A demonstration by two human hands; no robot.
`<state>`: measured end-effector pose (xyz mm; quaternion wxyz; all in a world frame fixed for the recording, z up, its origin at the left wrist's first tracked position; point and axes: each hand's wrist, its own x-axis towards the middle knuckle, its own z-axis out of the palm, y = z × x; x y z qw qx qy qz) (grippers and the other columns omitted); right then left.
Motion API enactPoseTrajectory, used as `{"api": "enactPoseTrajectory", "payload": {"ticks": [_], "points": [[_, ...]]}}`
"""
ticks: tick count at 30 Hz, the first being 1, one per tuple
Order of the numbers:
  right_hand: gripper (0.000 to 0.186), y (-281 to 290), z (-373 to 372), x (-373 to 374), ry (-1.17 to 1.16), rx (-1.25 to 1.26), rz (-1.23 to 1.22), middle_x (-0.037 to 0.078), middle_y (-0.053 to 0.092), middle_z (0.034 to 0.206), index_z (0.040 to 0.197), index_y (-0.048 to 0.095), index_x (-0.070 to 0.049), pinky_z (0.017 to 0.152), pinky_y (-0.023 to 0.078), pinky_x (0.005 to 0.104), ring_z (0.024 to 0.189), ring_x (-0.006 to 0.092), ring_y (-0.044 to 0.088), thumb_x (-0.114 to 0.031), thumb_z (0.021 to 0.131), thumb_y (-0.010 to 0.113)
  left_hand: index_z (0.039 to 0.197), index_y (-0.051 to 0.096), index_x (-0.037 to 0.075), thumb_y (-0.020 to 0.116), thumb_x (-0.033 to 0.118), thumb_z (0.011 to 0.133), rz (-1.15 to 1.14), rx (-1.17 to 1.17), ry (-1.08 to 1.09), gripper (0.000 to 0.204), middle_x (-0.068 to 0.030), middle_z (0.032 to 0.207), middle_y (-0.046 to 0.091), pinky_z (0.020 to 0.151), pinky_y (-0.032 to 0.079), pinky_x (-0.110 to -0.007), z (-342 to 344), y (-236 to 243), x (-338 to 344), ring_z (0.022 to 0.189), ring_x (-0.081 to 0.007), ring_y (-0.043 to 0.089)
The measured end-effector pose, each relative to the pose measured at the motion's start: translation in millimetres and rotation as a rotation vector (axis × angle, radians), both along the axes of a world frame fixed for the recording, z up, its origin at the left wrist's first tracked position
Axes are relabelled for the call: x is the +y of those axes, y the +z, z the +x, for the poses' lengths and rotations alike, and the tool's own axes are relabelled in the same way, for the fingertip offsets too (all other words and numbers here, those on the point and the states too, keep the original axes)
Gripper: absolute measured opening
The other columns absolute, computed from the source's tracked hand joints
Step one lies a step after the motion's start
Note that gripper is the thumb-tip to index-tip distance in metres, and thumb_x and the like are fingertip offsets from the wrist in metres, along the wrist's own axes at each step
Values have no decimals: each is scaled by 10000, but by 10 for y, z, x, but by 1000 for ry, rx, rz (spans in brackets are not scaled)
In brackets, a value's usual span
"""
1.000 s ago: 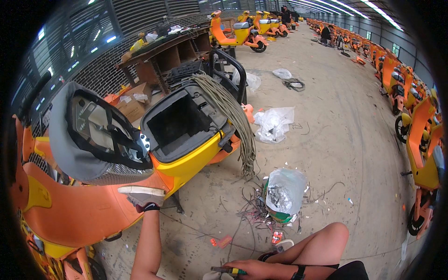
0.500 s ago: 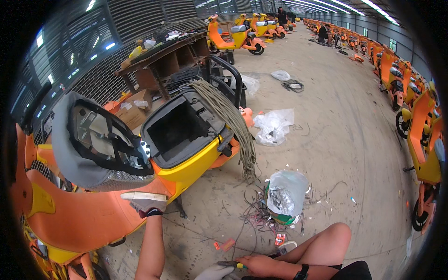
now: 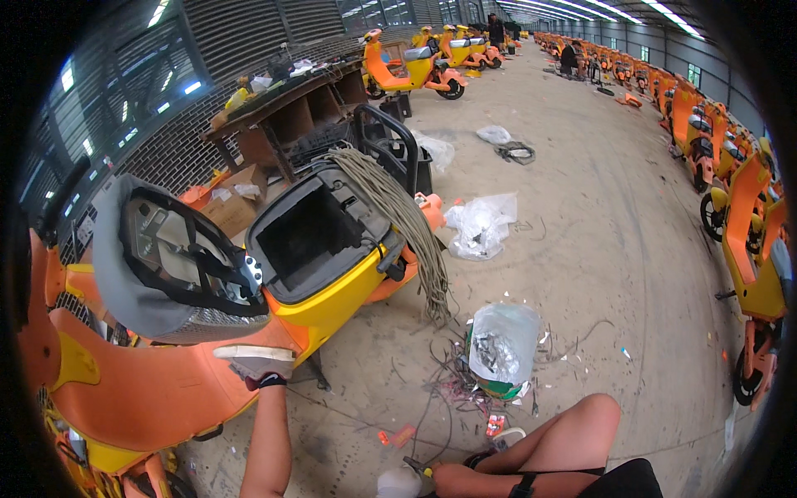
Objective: The person sits on the floor and uses pliers to cut and manipulate a bundle of wires on an orange scooter. They pull wires from a compartment, use the pliers to strip or cut specific wires, and handle the wiring harness by hand.
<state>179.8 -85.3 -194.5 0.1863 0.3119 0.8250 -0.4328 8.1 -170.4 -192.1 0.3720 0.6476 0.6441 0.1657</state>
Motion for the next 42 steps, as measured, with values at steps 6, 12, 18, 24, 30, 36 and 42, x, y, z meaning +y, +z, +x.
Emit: {"api": "enactPoseTrajectory", "payload": {"ticks": [6,12,18,24,30,36,42], "points": [[367,-17,-12,71,34,-37,-30,288,661,883,1091,525,56,758,517,509,850,429,656,-177,810,561,1180,592,-7,518,287,979,231,325,-27,364,-108,850,700,538,496,-263,30,-68,22,601,-165,643],[392,83,-22,203,-35,-35,-68,256,666,892,1151,527,-12,750,513,508,844,419,653,-222,824,581,1190,593,10,531,288,972,147,105,-26,358,-108,839,699,528,490,-260,-88,-59,93,583,-163,634],[501,153,7,306,9,264,42,237,651,907,1289,482,-62,759,494,511,847,436,628,-181,815,592,1199,595,28,545,289,965,-717,-983,498,354,-109,827,699,518,485,-258,-363,165,89,564,-161,626],[579,230,-19,300,-28,487,-63,248,621,996,1383,413,-108,772,490,491,859,436,615,-151,831,580,1085,640,81,526,281,955,-640,-1768,880,265,-11,609,571,464,412,-269,-27,1033,251,452,-140,490],[598,404,7,282,9,594,-163,236,598,1104,1412,389,-109,828,484,449,957,419,601,-102,844,576,1050,646,112,504,336,967,-636,-2061,446,278,12,605,554,417,371,-249,-131,439,-107,431,-124,469],[479,436,-40,261,4,666,-223,227,603,1061,1312,445,-80,816,482,433,936,400,597,-89,846,554,1042,649,124,502,350,970,-744,-1957,795,278,22,594,535,423,361,-239,-157,307,-202,474,-120,493],[586,296,27,275,-8,461,-157,250,615,1038,1398,398,-88,802,491,455,913,421,614,-116,835,560,1035,635,83,474,285,993,-620,-1376,762,262,-15,671,587,465,413,-253,-107,653,58,516,-123,538]]}}
